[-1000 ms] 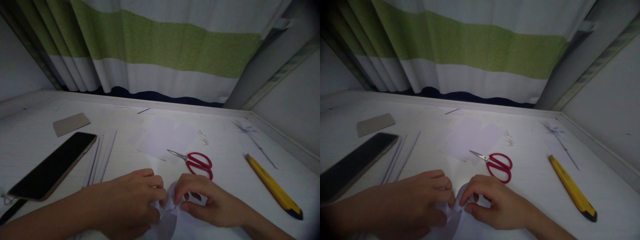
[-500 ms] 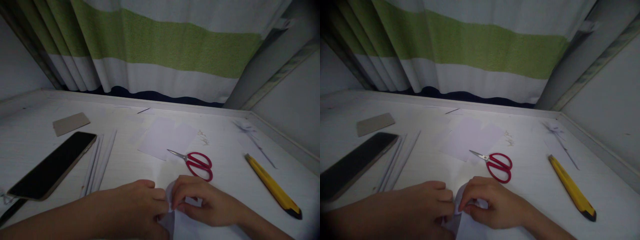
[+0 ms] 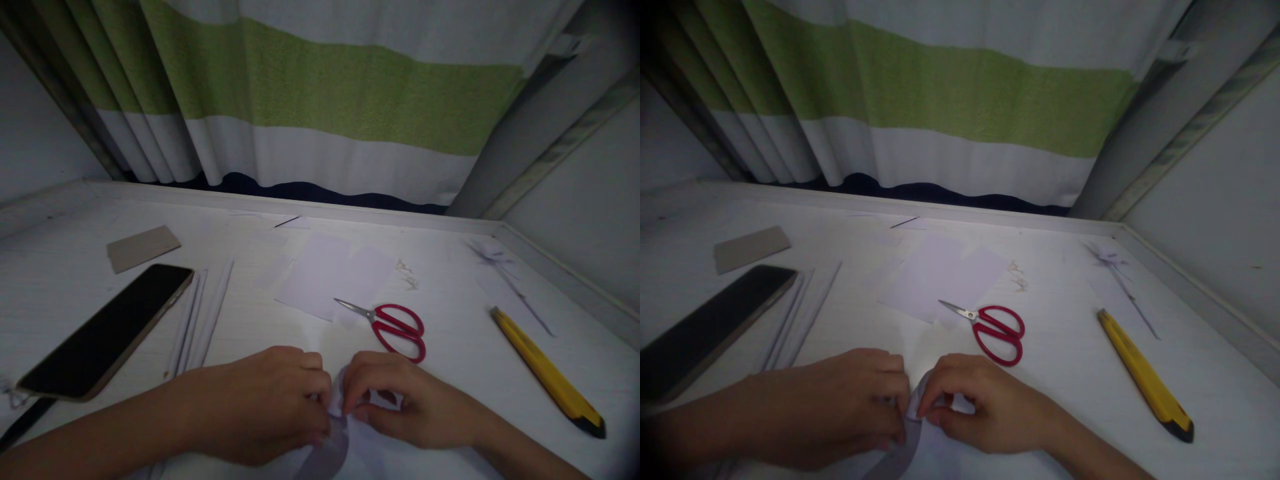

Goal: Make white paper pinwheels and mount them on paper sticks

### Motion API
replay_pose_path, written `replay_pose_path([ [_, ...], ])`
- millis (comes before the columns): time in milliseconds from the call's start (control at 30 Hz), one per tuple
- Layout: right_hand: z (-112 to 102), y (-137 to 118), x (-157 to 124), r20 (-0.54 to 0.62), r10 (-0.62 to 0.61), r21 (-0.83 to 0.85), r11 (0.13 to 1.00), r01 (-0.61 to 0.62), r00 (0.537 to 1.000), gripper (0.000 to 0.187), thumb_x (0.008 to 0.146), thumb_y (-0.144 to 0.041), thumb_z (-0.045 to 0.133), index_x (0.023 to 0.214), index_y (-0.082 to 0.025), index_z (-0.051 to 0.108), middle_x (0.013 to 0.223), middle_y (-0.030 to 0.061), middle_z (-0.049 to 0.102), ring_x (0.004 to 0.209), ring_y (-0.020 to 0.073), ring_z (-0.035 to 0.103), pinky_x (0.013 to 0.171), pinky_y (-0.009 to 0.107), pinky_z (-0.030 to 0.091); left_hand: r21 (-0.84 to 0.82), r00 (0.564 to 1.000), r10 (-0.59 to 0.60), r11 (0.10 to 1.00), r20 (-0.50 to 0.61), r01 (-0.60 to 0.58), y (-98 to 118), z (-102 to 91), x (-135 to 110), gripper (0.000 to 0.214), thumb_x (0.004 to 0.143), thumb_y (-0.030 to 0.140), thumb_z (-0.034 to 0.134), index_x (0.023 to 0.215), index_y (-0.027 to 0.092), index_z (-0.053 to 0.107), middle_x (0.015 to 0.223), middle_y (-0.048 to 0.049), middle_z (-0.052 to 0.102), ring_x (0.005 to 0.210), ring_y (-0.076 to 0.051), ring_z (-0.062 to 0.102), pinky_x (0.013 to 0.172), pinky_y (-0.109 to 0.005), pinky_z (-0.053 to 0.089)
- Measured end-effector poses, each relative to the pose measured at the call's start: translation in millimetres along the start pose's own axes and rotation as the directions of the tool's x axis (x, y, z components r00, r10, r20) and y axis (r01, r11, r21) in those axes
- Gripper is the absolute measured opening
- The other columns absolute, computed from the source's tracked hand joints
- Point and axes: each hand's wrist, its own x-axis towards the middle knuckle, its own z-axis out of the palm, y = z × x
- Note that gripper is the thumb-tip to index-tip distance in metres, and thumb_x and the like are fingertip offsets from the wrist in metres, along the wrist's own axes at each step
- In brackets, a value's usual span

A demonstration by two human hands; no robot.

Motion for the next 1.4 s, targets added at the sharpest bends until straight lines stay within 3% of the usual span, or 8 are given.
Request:
replay_pose_path([
  [200, -1.4, 1.3, 0.4, -0.022, 0.051, 0.046, 0.998, -0.05, 0.998, 0.012, 0.079, -0.015, 0.051, 0.088, -0.015, 0.058, 0.084, 0.0041, 0.059, 0.076, 0.012, 0.053, 0.067, 0.024, 0.043, -0.165, 0.992, -0.099, 0.983, -0.077, 0.085, -2.4, 4.6, 1.1, 0.014, 0.08, 0.014, 0.048, 0.091, 0.022, 0.054, 0.083, 0.0007, 0.061, 0.079, -0.014, 0.051, 0.074, -0.023, 0.037],
  [567, 6.7, -3.6, -2.1, -0.128, 0.226, 0.086, 0.972, -0.217, 0.966, 0.012, 0.073, -0.017, 0.059, 0.085, -0.017, 0.06, 0.081, 0.0028, 0.058, 0.068, 0.0121, 0.052, 0.059, 0.023, 0.043, -0.256, 0.92, -0.366, 0.911, -0.137, 0.324, 4.3, 10.1, -4.6, 0.017, 0.083, 0.019, 0.044, 0.081, 0.023, 0.06, 0.077, 0.0015, 0.061, 0.073, -0.013, 0.053, 0.064, -0.02, 0.038],
  [733, 11.5, -6.8, -0.1, -0.142, 0.238, 0.087, 0.97, -0.228, 0.961, 0.011, 0.073, -0.02, 0.06, 0.083, -0.017, 0.06, 0.078, 0.003, 0.059, 0.066, 0.0129, 0.053, 0.058, 0.023, 0.044, -0.407, 0.901, -0.411, 0.853, -0.138, 0.327, 4.9, 17.7, -2.9, 0.018, 0.079, 0.014, 0.047, 0.083, 0.022, 0.062, 0.077, 0.0025, 0.064, 0.069, -0.011, 0.056, 0.062, -0.017, 0.037],
  [967, 17.6, -8.6, 1.5, -0.179, 0.233, 0.118, 0.97, -0.214, 0.956, 0.011, 0.072, -0.024, 0.061, 0.08, -0.016, 0.061, 0.074, 0.0034, 0.06, 0.061, 0.0122, 0.053, 0.053, 0.023, 0.044, -0.583, 0.848, -0.519, 0.725, -0.112, 0.366, 5.1, 23.3, -1.1, 0.016, 0.074, 0.013, 0.05, 0.073, 0.019, 0.065, 0.059, 0.004, 0.061, 0.052, -0.007, 0.05, 0.051, -0.015, 0.033],
  [1400, 22.6, -6.8, 0.7, -0.228, 0.26, 0.142, 0.962, -0.232, 0.939, 0.005, 0.073, -0.018, 0.059, 0.077, -0.017, 0.059, 0.073, 0.0034, 0.059, 0.065, 0.0134, 0.054, 0.053, 0.023, 0.043, -0.623, 0.789, -0.598, 0.673, -0.143, 0.397, 3.2, 22.2, -3.4, 0.013, 0.075, 0.021, 0.053, 0.076, 0.02, 0.066, 0.065, 0.0027, 0.061, 0.059, -0.009, 0.053, 0.054, -0.016, 0.035],
])
